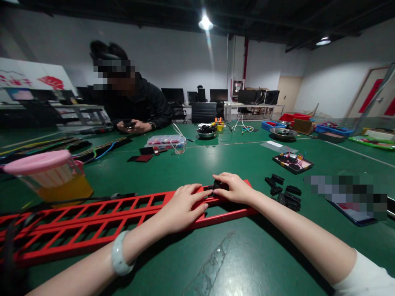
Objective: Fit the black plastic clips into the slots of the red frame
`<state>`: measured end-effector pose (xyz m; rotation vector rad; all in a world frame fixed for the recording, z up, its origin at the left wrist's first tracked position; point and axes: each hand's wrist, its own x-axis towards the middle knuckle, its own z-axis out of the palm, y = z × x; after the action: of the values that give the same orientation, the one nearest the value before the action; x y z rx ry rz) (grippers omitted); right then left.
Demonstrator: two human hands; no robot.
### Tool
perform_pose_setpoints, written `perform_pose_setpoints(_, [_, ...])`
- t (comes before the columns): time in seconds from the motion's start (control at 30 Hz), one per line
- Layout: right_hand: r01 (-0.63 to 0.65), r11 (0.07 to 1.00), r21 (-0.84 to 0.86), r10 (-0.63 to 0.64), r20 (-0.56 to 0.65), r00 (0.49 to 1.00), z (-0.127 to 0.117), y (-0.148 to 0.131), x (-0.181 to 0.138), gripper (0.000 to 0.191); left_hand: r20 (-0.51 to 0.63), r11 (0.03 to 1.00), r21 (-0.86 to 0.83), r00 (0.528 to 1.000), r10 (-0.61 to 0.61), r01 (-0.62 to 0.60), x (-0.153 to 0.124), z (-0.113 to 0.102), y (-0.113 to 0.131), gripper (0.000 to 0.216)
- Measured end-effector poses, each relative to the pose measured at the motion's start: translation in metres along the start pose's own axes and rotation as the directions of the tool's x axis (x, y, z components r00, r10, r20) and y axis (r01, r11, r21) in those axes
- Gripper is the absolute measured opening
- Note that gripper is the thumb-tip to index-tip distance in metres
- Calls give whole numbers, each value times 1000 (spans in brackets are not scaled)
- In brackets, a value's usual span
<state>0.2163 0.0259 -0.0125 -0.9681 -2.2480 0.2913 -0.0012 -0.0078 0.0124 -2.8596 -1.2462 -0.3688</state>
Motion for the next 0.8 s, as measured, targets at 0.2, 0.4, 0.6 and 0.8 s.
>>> perform_pose_setpoints(0.2, [45,999,15,-45,31,998,1,-3,-2,43,-10,1000,8,1000,0,0,0,2,0,42])
perform_pose_setpoints(0.4, [40,999,10,-40,21,999,3,-1,-3,43,-11,1000,16,1000,1,-1,0,2,-1,43])
perform_pose_setpoints(0.6, [51,999,-18,-50,55,997,3,-3,-4,42,-11,1000,3,1000,-7,7,0,3,-1,43])
perform_pose_setpoints(0.8, [56,998,-42,-53,72,996,3,-1,-5,43,-9,1000,-9,1000,-11,11,1,3,0,43])
